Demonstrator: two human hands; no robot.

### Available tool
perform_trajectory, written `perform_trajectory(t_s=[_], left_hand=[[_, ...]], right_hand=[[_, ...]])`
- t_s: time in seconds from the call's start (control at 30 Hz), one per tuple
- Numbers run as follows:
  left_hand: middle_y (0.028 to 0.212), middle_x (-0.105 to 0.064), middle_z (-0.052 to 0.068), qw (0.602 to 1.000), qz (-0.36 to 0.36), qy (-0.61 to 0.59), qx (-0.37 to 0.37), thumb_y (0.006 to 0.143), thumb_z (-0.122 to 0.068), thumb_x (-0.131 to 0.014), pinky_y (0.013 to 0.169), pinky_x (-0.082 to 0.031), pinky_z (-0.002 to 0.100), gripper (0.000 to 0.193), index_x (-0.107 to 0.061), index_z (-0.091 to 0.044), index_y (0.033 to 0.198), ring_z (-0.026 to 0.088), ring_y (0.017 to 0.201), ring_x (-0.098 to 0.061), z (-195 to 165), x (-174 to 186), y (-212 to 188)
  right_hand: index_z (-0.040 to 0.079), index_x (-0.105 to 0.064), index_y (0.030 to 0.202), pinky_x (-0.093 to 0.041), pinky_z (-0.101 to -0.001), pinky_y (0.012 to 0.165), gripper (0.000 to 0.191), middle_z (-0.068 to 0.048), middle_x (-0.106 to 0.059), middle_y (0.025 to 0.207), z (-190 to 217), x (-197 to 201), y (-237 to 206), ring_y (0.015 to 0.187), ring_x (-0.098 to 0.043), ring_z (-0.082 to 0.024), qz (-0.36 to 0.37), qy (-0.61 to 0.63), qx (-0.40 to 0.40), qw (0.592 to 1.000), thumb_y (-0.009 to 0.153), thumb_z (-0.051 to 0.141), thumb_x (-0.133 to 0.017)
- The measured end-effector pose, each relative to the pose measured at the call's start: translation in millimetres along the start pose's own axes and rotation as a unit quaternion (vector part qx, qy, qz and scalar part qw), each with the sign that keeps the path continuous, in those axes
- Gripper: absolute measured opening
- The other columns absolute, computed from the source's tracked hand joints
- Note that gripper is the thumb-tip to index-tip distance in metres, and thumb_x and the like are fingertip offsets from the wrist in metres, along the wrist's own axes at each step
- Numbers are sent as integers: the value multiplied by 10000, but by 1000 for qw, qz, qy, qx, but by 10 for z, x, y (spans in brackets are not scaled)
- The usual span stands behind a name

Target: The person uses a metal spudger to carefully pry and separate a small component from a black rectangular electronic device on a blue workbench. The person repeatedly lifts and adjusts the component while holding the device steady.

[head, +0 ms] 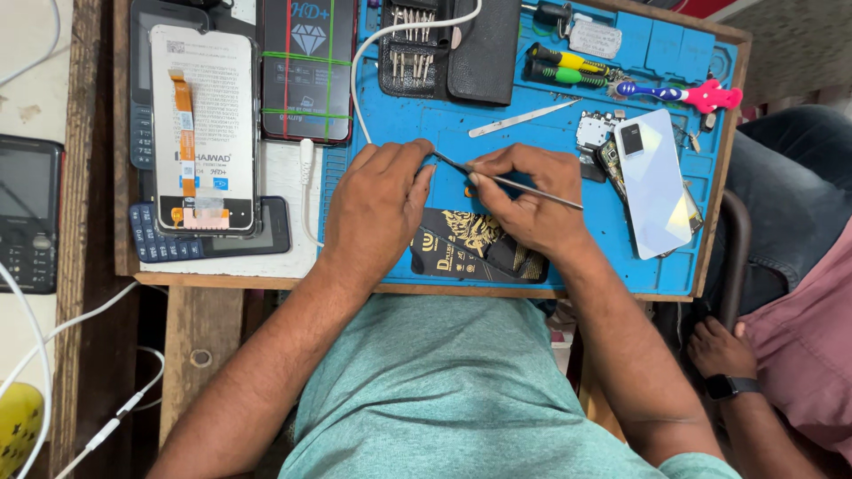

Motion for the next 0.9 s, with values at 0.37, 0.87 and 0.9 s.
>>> perform_trajectory(t_s=[0.37,0.87,0.9], left_hand=[[983,-700,115,1000,5,0,16,964,-112,-745,797,-539,404,241,-670,-33,1179,300,918,-663,13,-17,7],[1170,-662,95,998,34,35,-26,952,-111,-714,811,-548,379,192,-703,-53,1134,289,1004,-641,-106,9,8],[1184,-657,105,998,40,48,-30,950,-130,-719,802,-544,384,200,-706,-48,1132,293,1002,-635,-132,6,10]], right_hand=[[-12,-724,905,-630,-293,789,107,-140,-790,955,-69,22,-20,886,-794,-197,6,9,-23,1000,918,79,-779],[1,-711,1116,-610,-275,832,147,-98,-782,1010,-101,177,-69,931,-772,-142,-55,58,-86,993,1047,129,-691],[12,-728,1128,-610,-280,820,139,-98,-783,1005,-80,203,-92,913,-773,-153,-53,28,-99,993,1051,116,-677]])
Point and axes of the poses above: each hand's wrist, its own y-axis towards the middle knuckle, its own x-axis out of the back of the hand, z = x × y, the point moved 5 cm from there along y, towards the middle knuckle
